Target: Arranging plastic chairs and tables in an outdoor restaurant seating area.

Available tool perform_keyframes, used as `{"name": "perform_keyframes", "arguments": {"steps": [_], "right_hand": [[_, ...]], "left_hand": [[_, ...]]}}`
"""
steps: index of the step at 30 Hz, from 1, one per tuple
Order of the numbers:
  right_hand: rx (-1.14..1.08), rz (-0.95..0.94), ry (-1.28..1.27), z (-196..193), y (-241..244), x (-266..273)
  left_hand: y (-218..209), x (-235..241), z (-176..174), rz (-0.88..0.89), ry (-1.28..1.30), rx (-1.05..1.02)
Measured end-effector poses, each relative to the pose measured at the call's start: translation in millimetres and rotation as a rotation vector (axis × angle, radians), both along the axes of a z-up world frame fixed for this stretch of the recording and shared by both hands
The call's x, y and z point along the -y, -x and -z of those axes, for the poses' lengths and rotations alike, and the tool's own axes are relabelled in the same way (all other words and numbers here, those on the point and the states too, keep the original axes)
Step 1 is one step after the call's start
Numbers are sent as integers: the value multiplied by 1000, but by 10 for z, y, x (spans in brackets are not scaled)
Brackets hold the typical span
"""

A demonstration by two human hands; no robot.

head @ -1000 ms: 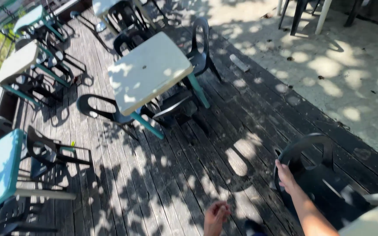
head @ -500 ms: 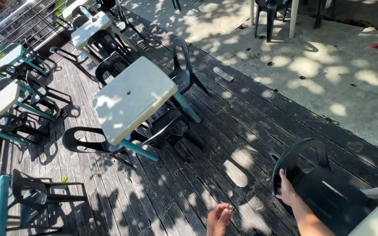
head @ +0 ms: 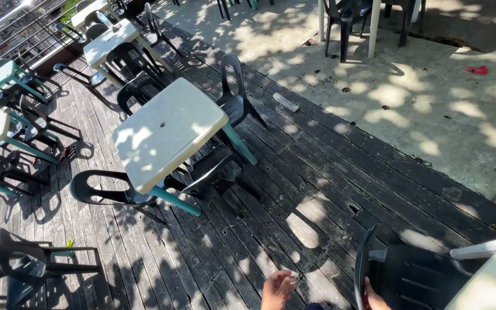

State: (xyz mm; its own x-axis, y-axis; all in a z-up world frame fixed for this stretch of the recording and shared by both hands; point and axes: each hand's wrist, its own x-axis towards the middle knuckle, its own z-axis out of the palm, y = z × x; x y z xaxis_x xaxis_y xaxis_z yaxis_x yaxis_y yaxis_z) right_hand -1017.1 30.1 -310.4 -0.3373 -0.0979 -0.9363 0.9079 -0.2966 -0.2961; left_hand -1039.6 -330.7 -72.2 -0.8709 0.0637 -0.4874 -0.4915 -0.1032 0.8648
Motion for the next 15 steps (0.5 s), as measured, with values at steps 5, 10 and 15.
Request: {"name": "perform_keyframes", "arguments": {"steps": [5, 10, 15], "right_hand": [[-43, 501, 332, -619, 177, 150], [-115, 166, -27, -1400, -75, 280], [-439, 110, 31, -2381, 511, 432]], "left_hand": [[337, 166, 279, -12, -4, 47], [16, 248, -157, -1, 47, -48], [198, 513, 155, 106, 69, 3]]}}
